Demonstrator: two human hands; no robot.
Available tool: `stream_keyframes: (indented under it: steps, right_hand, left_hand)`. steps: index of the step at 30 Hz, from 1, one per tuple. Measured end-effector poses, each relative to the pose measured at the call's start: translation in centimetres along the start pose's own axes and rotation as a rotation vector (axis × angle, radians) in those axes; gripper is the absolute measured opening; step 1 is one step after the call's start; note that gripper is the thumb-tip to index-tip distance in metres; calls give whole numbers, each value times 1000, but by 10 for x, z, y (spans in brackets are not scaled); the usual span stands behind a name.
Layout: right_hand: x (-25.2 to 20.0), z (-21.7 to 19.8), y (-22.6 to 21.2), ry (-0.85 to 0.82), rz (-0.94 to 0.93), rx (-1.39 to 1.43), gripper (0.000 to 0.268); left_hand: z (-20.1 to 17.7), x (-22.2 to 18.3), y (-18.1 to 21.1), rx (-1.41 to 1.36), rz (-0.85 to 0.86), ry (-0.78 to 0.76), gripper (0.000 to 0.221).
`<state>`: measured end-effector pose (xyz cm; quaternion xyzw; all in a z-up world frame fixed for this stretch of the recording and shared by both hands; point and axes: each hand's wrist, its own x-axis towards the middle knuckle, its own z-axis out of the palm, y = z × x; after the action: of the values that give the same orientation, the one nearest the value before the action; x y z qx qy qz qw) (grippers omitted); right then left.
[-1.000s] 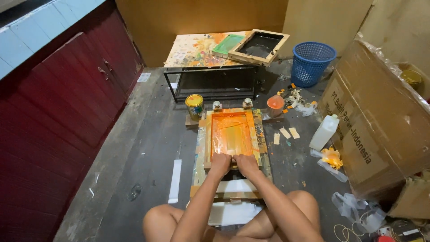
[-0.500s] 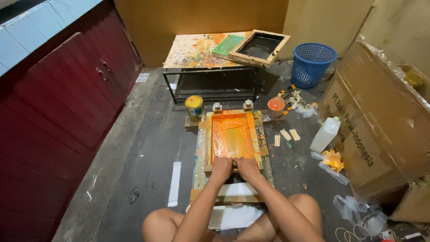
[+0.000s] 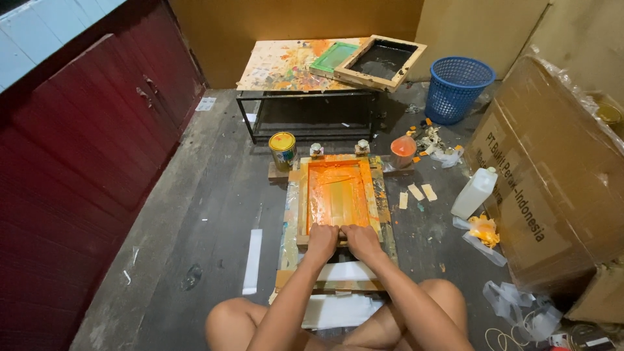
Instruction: Manual screen printing of orange ink onto small white labels using a squeegee and a wooden screen frame.
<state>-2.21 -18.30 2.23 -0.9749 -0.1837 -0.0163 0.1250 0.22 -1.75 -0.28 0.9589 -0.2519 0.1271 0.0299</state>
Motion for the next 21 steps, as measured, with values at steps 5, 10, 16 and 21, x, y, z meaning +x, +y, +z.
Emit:
stream_keyframes:
  steps: [5,10,16,21]
  right_hand:
    - [1,0,1,-38,9,0,42]
    - [6,3,6,-84,9,2,37]
    - [7,-6,5,-84,-30,-8,29]
    - [2,-26,-4,-55,-25,44,25]
  left_hand:
    - [7,0,-3,-14,28,38,15]
    - [0,-5,-6,-82,37,44,12]
    - [-25,-6,-16,-312,56,-7,8]
    - [-25,-5,-19,-369,46,-30,6]
